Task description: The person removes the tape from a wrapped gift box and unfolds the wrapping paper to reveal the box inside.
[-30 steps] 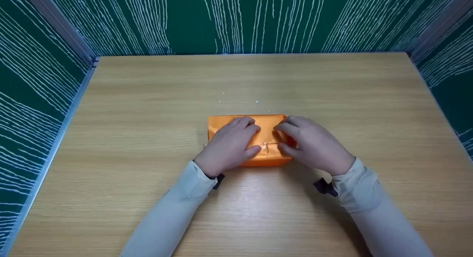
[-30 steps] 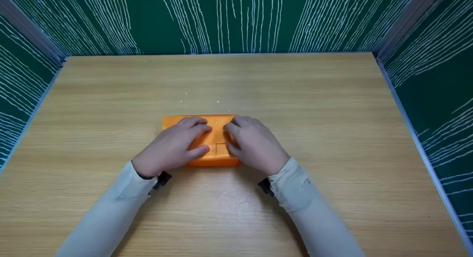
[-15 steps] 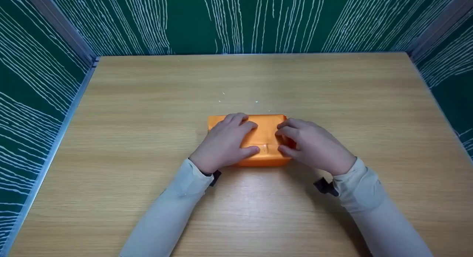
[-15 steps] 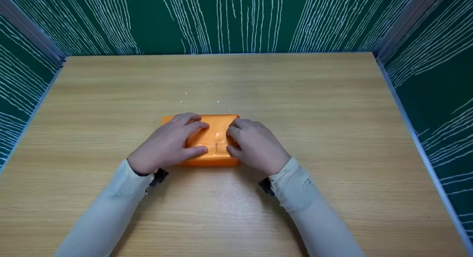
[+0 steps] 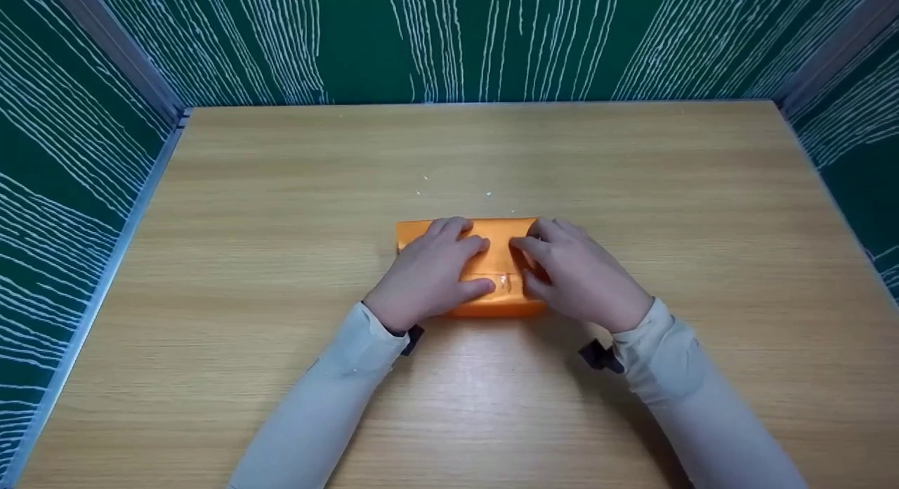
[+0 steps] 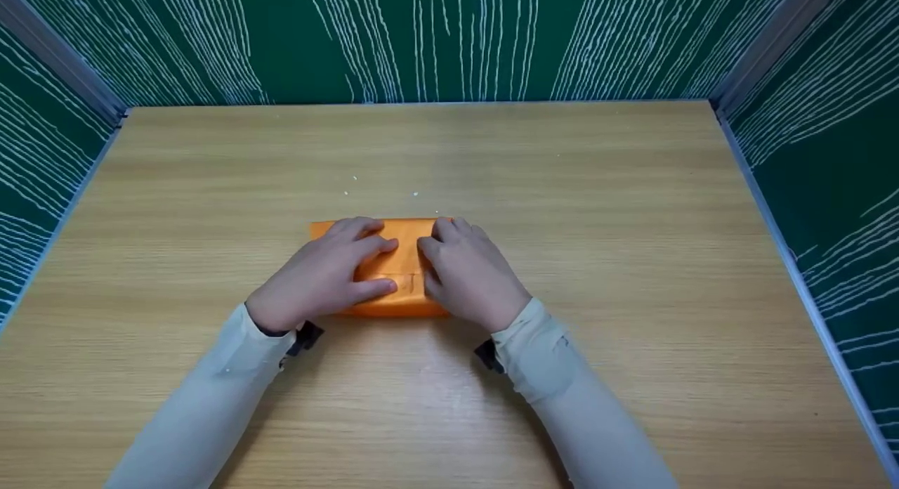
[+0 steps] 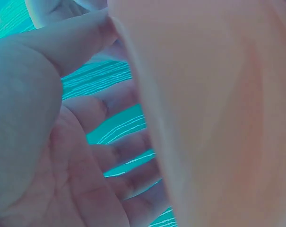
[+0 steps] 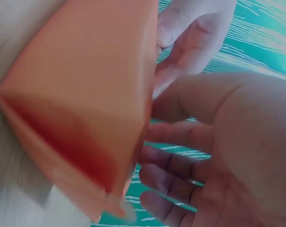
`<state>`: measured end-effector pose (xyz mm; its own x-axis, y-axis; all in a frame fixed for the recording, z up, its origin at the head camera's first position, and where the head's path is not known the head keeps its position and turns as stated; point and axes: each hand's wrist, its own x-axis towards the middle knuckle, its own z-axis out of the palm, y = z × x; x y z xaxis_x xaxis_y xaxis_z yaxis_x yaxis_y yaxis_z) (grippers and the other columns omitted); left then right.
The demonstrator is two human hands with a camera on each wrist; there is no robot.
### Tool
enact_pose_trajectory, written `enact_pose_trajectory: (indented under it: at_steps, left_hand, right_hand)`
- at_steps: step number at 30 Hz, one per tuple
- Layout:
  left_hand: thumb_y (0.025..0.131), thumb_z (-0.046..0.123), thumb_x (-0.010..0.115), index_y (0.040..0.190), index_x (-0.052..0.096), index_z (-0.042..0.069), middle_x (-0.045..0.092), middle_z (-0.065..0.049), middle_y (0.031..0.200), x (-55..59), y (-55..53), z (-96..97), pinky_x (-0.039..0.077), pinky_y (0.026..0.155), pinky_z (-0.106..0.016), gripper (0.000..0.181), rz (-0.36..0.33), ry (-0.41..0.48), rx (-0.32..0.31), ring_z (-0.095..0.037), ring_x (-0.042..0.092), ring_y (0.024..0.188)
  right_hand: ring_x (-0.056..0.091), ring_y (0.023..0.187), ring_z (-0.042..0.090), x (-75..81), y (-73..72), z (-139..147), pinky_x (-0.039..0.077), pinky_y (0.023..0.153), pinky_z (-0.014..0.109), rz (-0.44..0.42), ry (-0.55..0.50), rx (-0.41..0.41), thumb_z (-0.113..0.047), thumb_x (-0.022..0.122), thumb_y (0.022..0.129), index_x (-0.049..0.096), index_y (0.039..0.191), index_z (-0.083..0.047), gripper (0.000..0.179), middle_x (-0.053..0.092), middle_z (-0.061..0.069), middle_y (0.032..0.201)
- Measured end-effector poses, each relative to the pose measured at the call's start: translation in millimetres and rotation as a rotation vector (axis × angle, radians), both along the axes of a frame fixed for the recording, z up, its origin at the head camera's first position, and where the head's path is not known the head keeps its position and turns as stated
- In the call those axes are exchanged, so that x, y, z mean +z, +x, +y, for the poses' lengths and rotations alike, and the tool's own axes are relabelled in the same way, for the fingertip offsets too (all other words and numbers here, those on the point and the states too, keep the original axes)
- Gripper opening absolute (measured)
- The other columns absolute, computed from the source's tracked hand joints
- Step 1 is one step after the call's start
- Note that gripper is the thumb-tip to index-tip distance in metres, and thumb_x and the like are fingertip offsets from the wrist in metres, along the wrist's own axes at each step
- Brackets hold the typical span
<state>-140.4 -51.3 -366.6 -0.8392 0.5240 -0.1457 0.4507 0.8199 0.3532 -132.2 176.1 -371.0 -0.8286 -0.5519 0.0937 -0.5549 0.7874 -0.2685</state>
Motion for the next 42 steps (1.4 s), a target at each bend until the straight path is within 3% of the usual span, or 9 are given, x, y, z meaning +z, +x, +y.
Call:
enact_pose_trajectory:
  at_steps: [6, 13, 17, 22, 28, 36, 42]
  left_hand:
    - [0.097, 0.057, 0.064, 0.147, 0.059, 0.015, 0.041, -0.012, 0.160, 0.4, 0.0, -0.8, 0.037, 0.119, -0.044, 0.065, 0.004, -0.006, -0.009, -0.030, 0.033, 0.150]
    - [0.097, 0.056, 0.064, 0.146, 0.059, 0.015, 0.042, -0.013, 0.159, 1.9, -0.9, 0.8, 0.038, 0.118, -0.043, 0.064, 0.022, -0.026, -0.013, -0.030, 0.034, 0.149]
    - [0.097, 0.056, 0.064, 0.147, 0.059, 0.015, 0.043, -0.013, 0.158, 1.8, -1.3, 1.2, 0.035, 0.120, -0.043, 0.065, 0.038, -0.038, -0.023, -0.030, 0.036, 0.148]
    - [0.096, 0.055, 0.066, 0.149, 0.054, 0.014, 0.043, -0.013, 0.157, 0.2, -2.3, -0.4, 0.034, 0.120, -0.045, 0.068, 0.033, -0.008, -0.024, -0.031, 0.036, 0.148]
    - [0.097, 0.053, 0.066, 0.149, 0.054, 0.014, 0.045, -0.012, 0.156, -1.0, -2.1, -2.3, 0.036, 0.119, -0.045, 0.066, 0.039, 0.016, -0.034, -0.030, 0.036, 0.147]
    - [0.103, 0.042, 0.062, 0.142, 0.062, 0.014, 0.049, -0.012, 0.153, -0.3, -1.6, -2.0, 0.040, 0.116, -0.042, 0.048, 0.086, 0.012, -0.067, -0.029, 0.041, 0.144]
    - [0.104, 0.040, 0.061, 0.143, 0.061, 0.014, 0.049, -0.013, 0.153, 0.4, -0.4, -1.2, 0.042, 0.114, -0.043, 0.047, 0.091, 0.001, -0.062, -0.029, 0.042, 0.144]
  right_hand:
    - [0.049, 0.085, 0.025, -0.1, -1.0, -7.5, 0.045, 0.072, 0.033, -0.029, -0.029, -0.010, -0.010, 0.078, 0.088, 0.074, 0.116, -0.001, 0.030, 0.057, 0.008, 0.097]
    - [0.051, 0.082, 0.024, 1.1, -0.6, -5.0, 0.046, 0.070, 0.033, 0.019, -0.068, 0.027, -0.007, 0.077, 0.087, 0.074, 0.109, -0.002, 0.023, 0.059, 0.008, 0.095]
    - [0.052, 0.082, 0.023, 2.2, 1.3, -3.7, 0.047, 0.071, 0.032, 0.022, -0.062, 0.034, -0.011, 0.079, 0.087, 0.074, 0.114, -0.004, 0.028, 0.059, 0.007, 0.096]
    - [0.051, 0.087, 0.023, 2.6, 1.5, -2.9, 0.046, 0.078, 0.033, -0.002, -0.054, 0.146, -0.003, 0.077, 0.088, 0.075, 0.124, -0.012, 0.037, 0.059, 0.006, 0.099]
    - [0.052, 0.088, 0.022, 1.8, -0.2, -2.4, 0.046, 0.078, 0.033, 0.001, -0.067, 0.260, 0.002, 0.074, 0.089, 0.080, 0.112, -0.015, 0.029, 0.061, 0.003, 0.095]
    - [0.053, 0.087, 0.021, -1.2, -1.0, -3.1, 0.047, 0.075, 0.033, 0.041, -0.100, 0.281, 0.004, 0.073, 0.089, 0.076, 0.100, -0.012, 0.020, 0.061, 0.001, 0.095]
    - [0.053, 0.083, 0.020, -5.1, -1.6, -5.7, 0.048, 0.073, 0.032, 0.060, -0.107, 0.272, 0.001, 0.073, 0.090, 0.072, 0.099, -0.012, 0.015, 0.059, 0.000, 0.092]
